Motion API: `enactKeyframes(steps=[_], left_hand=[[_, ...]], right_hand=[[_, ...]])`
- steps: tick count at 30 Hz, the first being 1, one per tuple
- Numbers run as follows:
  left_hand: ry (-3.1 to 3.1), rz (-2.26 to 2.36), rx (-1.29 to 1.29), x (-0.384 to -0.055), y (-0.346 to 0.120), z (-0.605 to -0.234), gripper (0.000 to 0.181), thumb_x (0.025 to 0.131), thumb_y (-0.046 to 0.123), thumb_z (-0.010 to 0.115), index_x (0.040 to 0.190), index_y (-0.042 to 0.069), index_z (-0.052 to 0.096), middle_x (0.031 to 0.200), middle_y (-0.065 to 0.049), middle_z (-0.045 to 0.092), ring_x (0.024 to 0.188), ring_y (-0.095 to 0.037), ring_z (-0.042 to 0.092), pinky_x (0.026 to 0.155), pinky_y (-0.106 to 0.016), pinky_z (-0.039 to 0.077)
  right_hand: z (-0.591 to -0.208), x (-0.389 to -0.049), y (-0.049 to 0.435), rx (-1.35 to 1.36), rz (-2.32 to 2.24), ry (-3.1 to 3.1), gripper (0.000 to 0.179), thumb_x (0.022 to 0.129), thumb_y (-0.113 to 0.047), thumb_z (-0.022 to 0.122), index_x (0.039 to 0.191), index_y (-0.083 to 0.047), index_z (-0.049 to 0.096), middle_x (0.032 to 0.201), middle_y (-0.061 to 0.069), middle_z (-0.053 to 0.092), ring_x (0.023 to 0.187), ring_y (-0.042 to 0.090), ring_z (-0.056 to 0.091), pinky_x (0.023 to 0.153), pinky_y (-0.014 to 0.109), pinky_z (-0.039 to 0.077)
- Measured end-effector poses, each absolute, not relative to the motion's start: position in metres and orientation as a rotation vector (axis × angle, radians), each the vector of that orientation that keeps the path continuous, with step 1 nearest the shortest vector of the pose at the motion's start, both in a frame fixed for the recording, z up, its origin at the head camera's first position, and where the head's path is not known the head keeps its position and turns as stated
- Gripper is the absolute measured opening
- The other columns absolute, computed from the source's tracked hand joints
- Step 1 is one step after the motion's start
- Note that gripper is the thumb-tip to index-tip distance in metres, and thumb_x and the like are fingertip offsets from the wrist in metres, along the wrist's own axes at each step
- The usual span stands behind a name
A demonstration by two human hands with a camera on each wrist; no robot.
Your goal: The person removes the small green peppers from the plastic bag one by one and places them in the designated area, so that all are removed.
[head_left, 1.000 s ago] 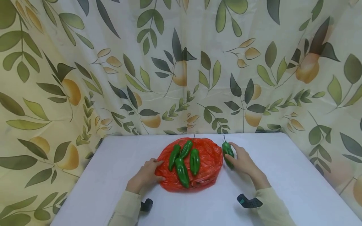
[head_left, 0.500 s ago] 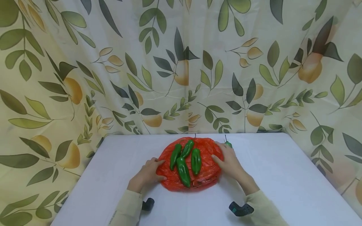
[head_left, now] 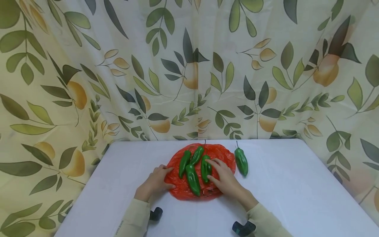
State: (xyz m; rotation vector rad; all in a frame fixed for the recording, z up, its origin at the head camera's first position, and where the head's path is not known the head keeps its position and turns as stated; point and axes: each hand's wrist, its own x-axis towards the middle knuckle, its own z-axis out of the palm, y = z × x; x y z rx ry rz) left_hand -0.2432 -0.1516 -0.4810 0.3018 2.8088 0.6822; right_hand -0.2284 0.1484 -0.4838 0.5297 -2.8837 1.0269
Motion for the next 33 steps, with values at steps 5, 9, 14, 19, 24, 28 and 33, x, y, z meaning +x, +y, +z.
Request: enactKeyframes(steps=[5,9,14,19,24,28,33], left_hand=[[2.797,0.707,0.308,-0.241,-0.151,-0.482,0.077,0.081,0.033,0.085,0.148,0.015,0.053,0.139,-0.013,0.053,0.127,-0.032,0.050,0.099,-0.057,0.053],[2.792,0.716,0.300,-0.239,-0.150,-0.483,0.076,0.081,0.033,0.085,0.148,0.015,0.053,0.141,-0.013,0.052,0.128,-0.033,0.050,0.100,-0.058,0.052],[2.796,0.709,0.279,-0.238,-0.149,-0.480,0.077,0.080,0.032,0.086,0.148,0.015,0.053,0.141,-0.013,0.052,0.128,-0.033,0.050,0.098,-0.059,0.053],[2.805,0.709,0.274,-0.239,-0.150,-0.480,0.077,0.080,0.034,0.085,0.148,0.016,0.053,0.142,-0.014,0.051,0.129,-0.034,0.049,0.098,-0.059,0.053],[2.797,0.731,0.273,-0.238,-0.151,-0.480,0.076,0.081,0.033,0.085,0.148,0.016,0.053,0.143,-0.014,0.051,0.130,-0.035,0.049,0.099,-0.059,0.053],[2.786,0.744,0.284,-0.236,-0.151,-0.479,0.076,0.081,0.032,0.085,0.148,0.015,0.053,0.141,-0.013,0.051,0.128,-0.033,0.049,0.099,-0.059,0.053],[2.794,0.744,0.286,-0.237,-0.150,-0.478,0.076,0.081,0.032,0.085,0.148,0.014,0.053,0.141,-0.014,0.052,0.127,-0.033,0.050,0.099,-0.057,0.053]], right_hand=[[-0.493,-0.227,0.148,0.557,1.044,-2.963,0.067,0.095,-0.036,0.069,0.156,-0.031,0.040,0.160,0.023,0.033,0.148,0.047,0.032,0.107,0.072,0.040],[-0.499,-0.225,0.150,0.607,1.002,-3.026,0.063,0.096,-0.040,0.066,0.154,-0.032,0.042,0.161,0.026,0.031,0.150,0.050,0.027,0.114,0.074,0.029],[-0.498,-0.224,0.151,0.639,1.014,-3.073,0.056,0.098,-0.045,0.063,0.151,-0.031,0.048,0.162,0.023,0.031,0.152,0.048,0.023,0.116,0.074,0.023],[-0.493,-0.226,0.151,0.610,1.094,-3.023,0.048,0.102,-0.041,0.058,0.147,-0.024,0.054,0.156,0.019,0.042,0.146,0.042,0.036,0.114,0.070,0.032],[-0.489,-0.226,0.153,0.589,1.167,-2.975,0.044,0.101,-0.034,0.061,0.143,-0.020,0.057,0.148,0.016,0.052,0.141,0.040,0.044,0.112,0.065,0.040],[-0.483,-0.227,0.159,0.599,1.243,-2.953,0.045,0.099,-0.031,0.064,0.142,-0.017,0.057,0.147,0.012,0.055,0.141,0.038,0.046,0.112,0.062,0.042],[-0.474,-0.231,0.169,0.631,1.280,-2.954,0.045,0.098,-0.030,0.066,0.140,-0.016,0.058,0.138,0.011,0.058,0.121,0.030,0.055,0.096,0.050,0.055]])
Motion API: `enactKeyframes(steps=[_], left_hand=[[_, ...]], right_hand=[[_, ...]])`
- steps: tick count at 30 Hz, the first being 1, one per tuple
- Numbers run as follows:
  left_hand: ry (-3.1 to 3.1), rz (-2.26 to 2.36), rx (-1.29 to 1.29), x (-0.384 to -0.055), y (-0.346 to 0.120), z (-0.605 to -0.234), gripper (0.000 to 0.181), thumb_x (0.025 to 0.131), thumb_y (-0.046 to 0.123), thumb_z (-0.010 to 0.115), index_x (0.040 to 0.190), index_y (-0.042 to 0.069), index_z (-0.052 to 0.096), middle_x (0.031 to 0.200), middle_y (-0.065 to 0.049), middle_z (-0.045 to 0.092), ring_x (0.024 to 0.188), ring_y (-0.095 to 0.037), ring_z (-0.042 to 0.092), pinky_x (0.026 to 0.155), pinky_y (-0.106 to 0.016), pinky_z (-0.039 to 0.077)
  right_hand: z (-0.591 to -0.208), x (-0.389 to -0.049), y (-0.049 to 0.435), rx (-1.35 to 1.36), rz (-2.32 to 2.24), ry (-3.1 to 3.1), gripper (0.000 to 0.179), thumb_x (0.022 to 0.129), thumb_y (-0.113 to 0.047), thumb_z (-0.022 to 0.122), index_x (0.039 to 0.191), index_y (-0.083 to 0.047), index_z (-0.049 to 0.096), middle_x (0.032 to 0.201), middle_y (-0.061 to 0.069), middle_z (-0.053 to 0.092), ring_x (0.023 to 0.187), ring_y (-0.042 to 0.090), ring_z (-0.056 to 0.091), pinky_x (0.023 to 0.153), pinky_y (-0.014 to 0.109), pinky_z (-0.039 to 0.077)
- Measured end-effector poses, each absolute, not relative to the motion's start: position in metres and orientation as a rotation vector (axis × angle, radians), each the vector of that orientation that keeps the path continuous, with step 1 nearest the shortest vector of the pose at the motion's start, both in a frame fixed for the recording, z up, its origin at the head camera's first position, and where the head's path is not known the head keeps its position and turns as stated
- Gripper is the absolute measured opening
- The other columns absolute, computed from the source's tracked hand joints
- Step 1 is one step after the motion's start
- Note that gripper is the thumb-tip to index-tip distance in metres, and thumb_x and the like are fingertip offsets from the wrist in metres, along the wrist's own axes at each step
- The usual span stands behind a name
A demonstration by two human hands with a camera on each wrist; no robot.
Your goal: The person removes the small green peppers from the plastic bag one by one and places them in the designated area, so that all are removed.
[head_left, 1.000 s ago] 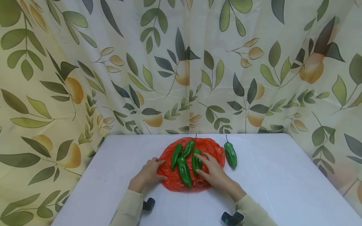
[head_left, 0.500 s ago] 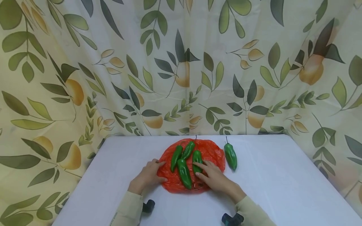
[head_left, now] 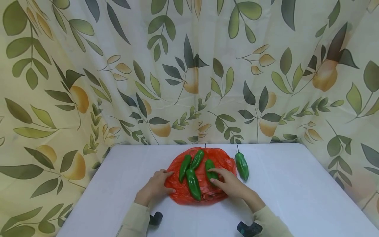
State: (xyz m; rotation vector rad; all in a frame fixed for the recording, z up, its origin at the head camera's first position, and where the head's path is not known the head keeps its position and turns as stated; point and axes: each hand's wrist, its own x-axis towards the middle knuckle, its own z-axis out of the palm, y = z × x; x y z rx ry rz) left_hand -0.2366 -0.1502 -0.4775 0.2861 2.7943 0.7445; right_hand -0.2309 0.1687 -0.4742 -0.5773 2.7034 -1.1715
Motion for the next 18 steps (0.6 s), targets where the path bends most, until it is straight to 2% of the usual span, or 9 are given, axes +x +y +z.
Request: enactKeyframes(steps=[2,6,11,18], left_hand=[[2.798,0.743,0.287,-0.237,-0.150,-0.477,0.076,0.080,0.032,0.086,0.147,0.014,0.053,0.141,-0.014,0.052,0.127,-0.033,0.050,0.098,-0.057,0.054],[2.799,0.744,0.282,-0.236,-0.149,-0.477,0.076,0.080,0.032,0.085,0.147,0.014,0.054,0.141,-0.014,0.052,0.127,-0.033,0.050,0.098,-0.057,0.054],[2.797,0.742,0.268,-0.236,-0.148,-0.478,0.076,0.080,0.031,0.086,0.147,0.014,0.054,0.139,-0.013,0.053,0.127,-0.032,0.050,0.097,-0.057,0.055],[2.800,0.726,0.273,-0.237,-0.149,-0.477,0.077,0.080,0.032,0.086,0.147,0.015,0.054,0.139,-0.013,0.052,0.128,-0.032,0.050,0.097,-0.057,0.055]], right_hand=[[-0.471,-0.232,0.173,-0.596,-1.173,2.694,0.044,0.097,-0.025,0.067,0.138,-0.014,0.059,0.135,0.013,0.059,0.114,0.027,0.054,0.090,0.044,0.056],[-0.468,-0.235,0.181,-0.645,-1.184,2.679,0.042,0.094,-0.016,0.070,0.135,-0.011,0.061,0.137,0.016,0.058,0.116,0.029,0.054,0.091,0.044,0.057],[-0.461,-0.237,0.187,-0.645,-1.278,2.635,0.038,0.096,-0.014,0.067,0.134,-0.012,0.061,0.136,0.019,0.058,0.105,0.026,0.059,0.079,0.035,0.060],[-0.448,-0.235,0.194,-0.610,-1.402,2.609,0.036,0.099,-0.007,0.059,0.134,-0.011,0.060,0.143,0.023,0.053,0.107,0.030,0.065,0.083,0.039,0.062]])
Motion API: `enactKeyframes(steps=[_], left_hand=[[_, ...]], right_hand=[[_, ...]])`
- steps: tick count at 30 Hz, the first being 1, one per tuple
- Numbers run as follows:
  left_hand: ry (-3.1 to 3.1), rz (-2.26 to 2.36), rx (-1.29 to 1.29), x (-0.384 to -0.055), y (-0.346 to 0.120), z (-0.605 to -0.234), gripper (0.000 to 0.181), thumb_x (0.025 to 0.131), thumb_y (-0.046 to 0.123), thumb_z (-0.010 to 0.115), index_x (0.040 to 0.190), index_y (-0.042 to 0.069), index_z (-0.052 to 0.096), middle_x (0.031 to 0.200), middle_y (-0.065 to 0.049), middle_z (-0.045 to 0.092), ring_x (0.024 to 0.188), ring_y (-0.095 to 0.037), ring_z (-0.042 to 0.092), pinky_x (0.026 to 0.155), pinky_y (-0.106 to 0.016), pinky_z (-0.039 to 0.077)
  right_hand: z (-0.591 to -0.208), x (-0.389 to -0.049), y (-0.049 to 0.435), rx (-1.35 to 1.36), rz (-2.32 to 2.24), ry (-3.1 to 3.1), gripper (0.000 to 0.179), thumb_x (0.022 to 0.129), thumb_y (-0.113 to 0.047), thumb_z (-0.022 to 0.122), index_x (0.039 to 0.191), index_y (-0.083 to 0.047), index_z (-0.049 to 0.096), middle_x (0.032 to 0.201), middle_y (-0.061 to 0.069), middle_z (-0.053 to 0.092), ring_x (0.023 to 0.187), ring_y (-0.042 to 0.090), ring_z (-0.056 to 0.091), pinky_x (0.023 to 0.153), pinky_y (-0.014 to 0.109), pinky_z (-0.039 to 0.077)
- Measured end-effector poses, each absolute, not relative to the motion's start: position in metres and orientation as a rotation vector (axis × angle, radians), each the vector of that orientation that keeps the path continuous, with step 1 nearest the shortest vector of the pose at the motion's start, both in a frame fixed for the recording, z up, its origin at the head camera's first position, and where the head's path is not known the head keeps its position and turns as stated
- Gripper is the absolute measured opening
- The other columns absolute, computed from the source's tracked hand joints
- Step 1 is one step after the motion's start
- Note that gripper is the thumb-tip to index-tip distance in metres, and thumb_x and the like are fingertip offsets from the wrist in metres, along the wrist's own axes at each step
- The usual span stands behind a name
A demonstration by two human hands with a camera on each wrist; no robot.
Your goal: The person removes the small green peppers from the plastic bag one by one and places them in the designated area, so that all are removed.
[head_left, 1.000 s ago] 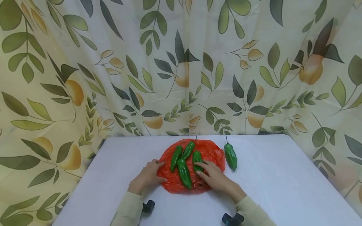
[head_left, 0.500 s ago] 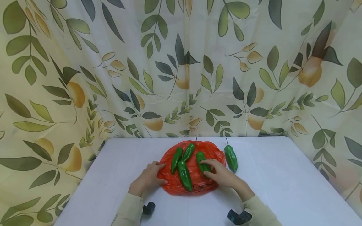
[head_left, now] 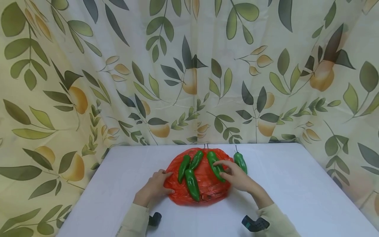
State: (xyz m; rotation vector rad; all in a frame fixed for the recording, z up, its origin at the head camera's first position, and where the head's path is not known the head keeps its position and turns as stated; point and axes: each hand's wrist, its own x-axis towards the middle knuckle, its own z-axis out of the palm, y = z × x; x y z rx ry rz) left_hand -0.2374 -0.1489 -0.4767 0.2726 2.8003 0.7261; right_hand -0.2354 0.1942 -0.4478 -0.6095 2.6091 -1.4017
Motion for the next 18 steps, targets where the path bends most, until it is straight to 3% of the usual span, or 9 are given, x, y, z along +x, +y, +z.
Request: enactKeyframes(steps=[4,7,11,18], left_hand=[[2.793,0.733,0.262,-0.237,-0.149,-0.477,0.077,0.079,0.032,0.086,0.147,0.016,0.054,0.140,-0.013,0.052,0.129,-0.032,0.049,0.097,-0.058,0.054],[2.789,0.734,0.262,-0.237,-0.150,-0.478,0.077,0.079,0.032,0.086,0.147,0.016,0.054,0.140,-0.013,0.052,0.129,-0.033,0.049,0.097,-0.058,0.055],[2.790,0.732,0.273,-0.237,-0.150,-0.479,0.077,0.079,0.032,0.087,0.147,0.016,0.054,0.139,-0.013,0.053,0.129,-0.033,0.049,0.097,-0.058,0.055],[2.794,0.727,0.266,-0.238,-0.150,-0.479,0.077,0.079,0.031,0.087,0.147,0.016,0.054,0.140,-0.014,0.052,0.129,-0.033,0.050,0.097,-0.058,0.054]], right_hand=[[-0.443,-0.233,0.200,-0.596,-1.407,2.646,0.044,0.099,-0.002,0.055,0.142,-0.012,0.055,0.147,0.024,0.048,0.119,0.038,0.057,0.088,0.046,0.060],[-0.441,-0.232,0.205,-0.566,-1.381,2.661,0.051,0.099,-0.001,0.053,0.149,-0.013,0.048,0.149,0.025,0.042,0.123,0.040,0.048,0.087,0.042,0.058],[-0.439,-0.232,0.210,-0.519,-1.374,2.646,0.054,0.099,-0.002,0.053,0.152,-0.013,0.044,0.148,0.026,0.040,0.118,0.036,0.049,0.083,0.034,0.056],[-0.435,-0.235,0.227,-0.475,-1.449,2.670,0.058,0.096,0.003,0.053,0.152,-0.011,0.043,0.147,0.032,0.034,0.105,0.036,0.057,0.073,0.041,0.061]])
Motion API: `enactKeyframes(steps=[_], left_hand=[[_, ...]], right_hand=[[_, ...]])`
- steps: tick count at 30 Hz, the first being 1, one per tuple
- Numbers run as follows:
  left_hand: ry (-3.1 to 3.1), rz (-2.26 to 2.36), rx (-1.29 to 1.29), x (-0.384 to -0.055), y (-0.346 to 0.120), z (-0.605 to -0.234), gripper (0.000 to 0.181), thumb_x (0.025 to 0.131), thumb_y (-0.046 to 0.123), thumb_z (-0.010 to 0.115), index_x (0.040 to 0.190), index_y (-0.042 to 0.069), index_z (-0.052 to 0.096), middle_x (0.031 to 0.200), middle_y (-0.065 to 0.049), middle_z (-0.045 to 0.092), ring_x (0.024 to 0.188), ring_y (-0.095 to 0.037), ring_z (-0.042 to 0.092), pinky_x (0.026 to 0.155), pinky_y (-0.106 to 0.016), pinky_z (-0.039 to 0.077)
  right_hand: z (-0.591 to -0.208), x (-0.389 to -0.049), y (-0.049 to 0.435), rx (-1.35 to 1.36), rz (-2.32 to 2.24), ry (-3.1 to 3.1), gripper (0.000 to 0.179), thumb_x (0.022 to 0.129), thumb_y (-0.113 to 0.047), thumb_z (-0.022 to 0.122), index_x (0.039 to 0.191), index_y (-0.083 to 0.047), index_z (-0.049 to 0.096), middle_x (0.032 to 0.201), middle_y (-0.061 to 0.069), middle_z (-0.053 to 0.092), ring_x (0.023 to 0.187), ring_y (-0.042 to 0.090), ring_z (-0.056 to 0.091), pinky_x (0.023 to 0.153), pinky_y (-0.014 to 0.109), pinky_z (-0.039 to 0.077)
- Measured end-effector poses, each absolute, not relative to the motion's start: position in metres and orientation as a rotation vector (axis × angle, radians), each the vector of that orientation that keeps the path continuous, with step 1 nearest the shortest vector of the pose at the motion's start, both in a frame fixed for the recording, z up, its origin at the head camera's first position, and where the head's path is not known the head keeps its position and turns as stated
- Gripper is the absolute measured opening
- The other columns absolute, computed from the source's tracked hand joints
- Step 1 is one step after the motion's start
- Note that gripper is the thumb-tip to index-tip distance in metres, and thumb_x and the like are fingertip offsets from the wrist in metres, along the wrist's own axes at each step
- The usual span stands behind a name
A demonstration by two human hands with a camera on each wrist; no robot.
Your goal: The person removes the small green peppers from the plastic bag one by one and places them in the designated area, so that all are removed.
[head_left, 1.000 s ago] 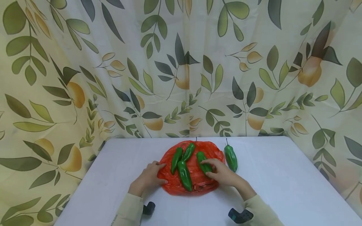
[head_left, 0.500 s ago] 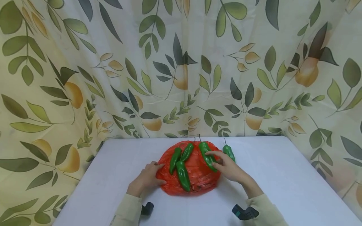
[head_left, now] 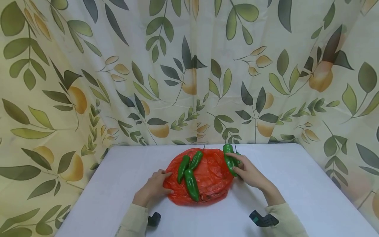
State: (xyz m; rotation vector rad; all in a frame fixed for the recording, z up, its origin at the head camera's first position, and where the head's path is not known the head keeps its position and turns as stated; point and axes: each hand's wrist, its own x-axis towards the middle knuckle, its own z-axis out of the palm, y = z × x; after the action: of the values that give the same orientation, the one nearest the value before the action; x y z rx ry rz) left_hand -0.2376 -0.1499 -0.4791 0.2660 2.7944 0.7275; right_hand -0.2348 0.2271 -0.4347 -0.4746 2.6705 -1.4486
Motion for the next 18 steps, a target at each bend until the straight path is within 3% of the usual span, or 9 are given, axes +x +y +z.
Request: enactKeyframes(steps=[18], left_hand=[[2.812,0.724,0.277,-0.238,-0.149,-0.477,0.077,0.079,0.031,0.087,0.147,0.015,0.054,0.139,-0.014,0.053,0.127,-0.034,0.051,0.097,-0.058,0.054]], right_hand=[[-0.443,-0.243,0.263,-0.295,-1.277,2.834,0.059,0.096,0.000,0.051,0.154,-0.010,0.039,0.151,0.035,0.029,0.115,0.051,0.055,0.081,0.047,0.063]])
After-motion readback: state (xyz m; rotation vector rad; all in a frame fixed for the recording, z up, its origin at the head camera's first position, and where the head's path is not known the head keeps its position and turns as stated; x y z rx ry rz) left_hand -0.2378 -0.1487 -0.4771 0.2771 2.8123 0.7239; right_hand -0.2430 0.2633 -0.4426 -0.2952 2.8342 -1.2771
